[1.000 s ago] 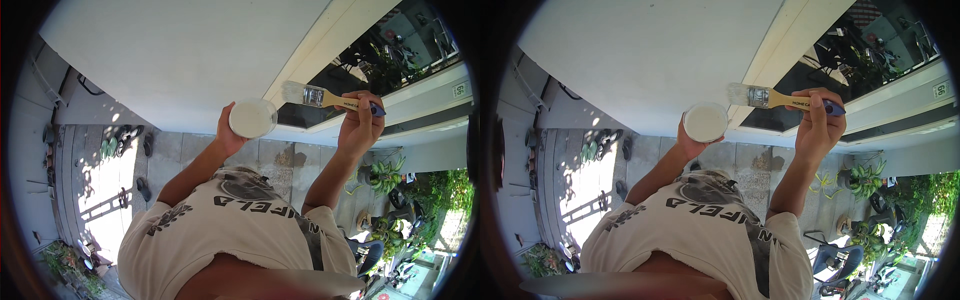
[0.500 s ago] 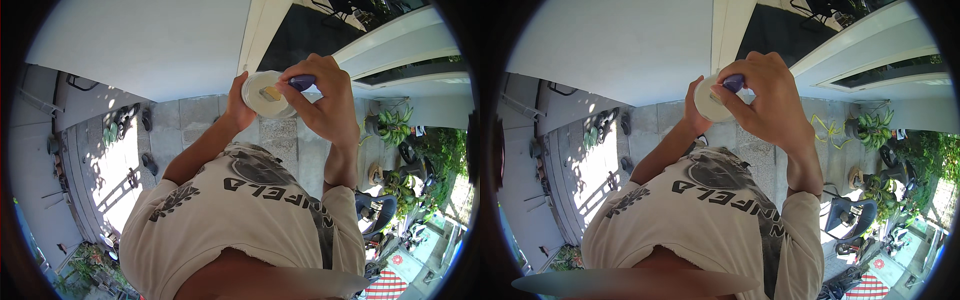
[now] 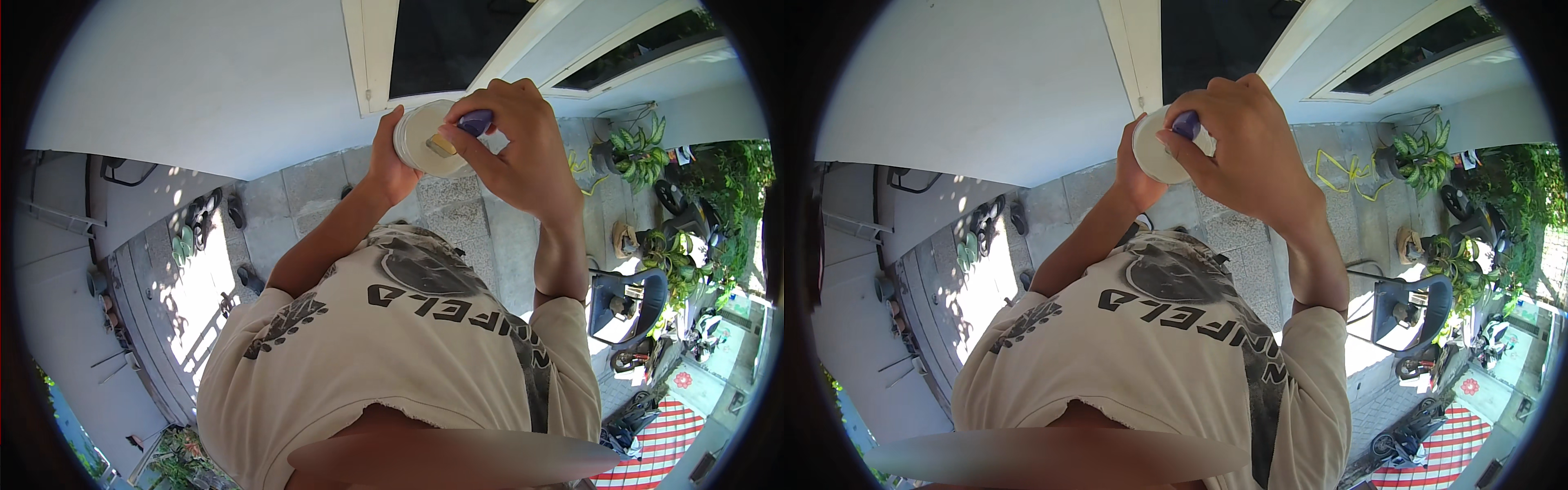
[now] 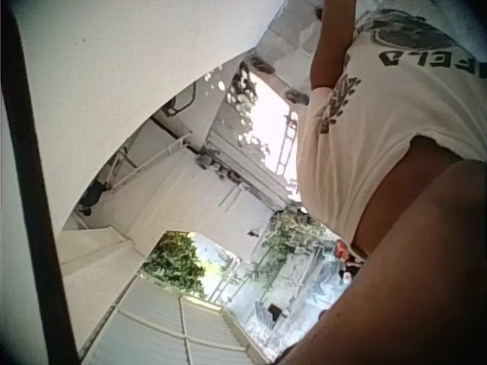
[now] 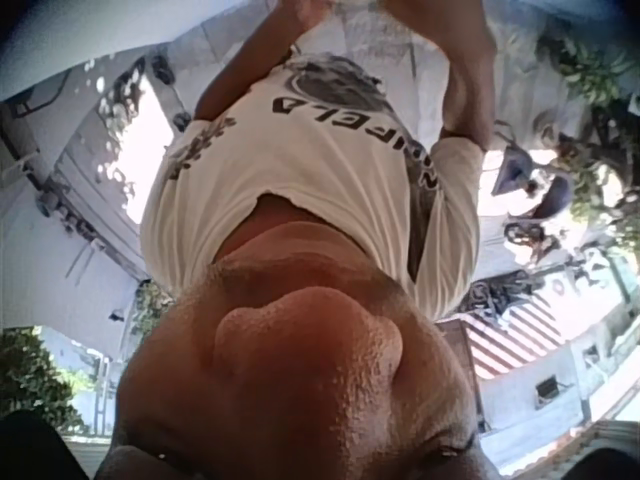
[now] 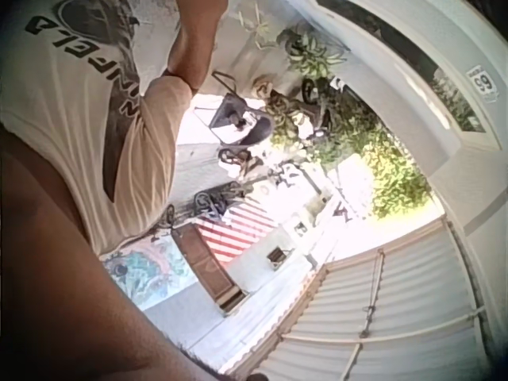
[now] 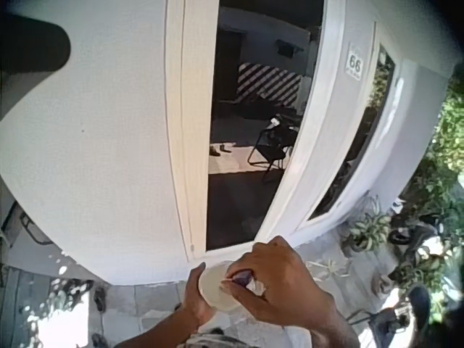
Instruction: The person paints the top and side of a white door frame with a paintbrush, dipping the brush into a small container of white paint.
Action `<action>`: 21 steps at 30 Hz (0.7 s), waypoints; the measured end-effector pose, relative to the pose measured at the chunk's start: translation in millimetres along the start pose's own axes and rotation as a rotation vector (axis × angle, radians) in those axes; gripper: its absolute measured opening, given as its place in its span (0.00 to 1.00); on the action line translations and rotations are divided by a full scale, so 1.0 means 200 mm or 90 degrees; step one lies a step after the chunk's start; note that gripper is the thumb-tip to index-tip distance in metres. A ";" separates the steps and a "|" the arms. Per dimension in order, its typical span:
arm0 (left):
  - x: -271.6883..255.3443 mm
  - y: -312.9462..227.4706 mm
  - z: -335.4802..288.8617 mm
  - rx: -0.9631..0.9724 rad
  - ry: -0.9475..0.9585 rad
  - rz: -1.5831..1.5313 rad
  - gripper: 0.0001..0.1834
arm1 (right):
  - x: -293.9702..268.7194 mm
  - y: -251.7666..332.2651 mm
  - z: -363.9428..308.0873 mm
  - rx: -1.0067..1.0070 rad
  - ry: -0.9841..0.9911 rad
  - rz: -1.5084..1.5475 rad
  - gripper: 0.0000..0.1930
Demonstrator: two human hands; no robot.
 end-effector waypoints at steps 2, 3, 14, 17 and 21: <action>0.02 0.03 -0.01 0.007 -0.027 0.016 0.32 | -0.06 0.01 -0.02 0.030 -0.011 -0.026 0.06; 0.03 0.04 -0.01 0.012 -0.054 0.030 0.35 | -0.09 0.02 -0.03 0.029 -0.013 -0.027 0.06; 0.10 0.08 -0.06 -0.003 -0.054 -0.005 0.32 | -0.16 -0.04 -0.17 0.264 -0.268 0.253 0.05; 0.07 0.09 -0.07 0.001 -0.053 0.016 0.34 | -0.16 -0.03 -0.19 0.233 -0.205 0.167 0.05; 0.08 0.10 -0.09 0.011 -0.062 0.038 0.32 | -0.16 -0.02 -0.22 0.223 -0.257 0.199 0.06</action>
Point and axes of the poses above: each hand's wrist, its own z-axis towards the middle knuckle, its own x-axis out of the palm, y = z × x, the point moved 2 cm from there along z, towards the middle knuckle, and after that the axes turned 8 degrees about -y, right-handed, at the moved point
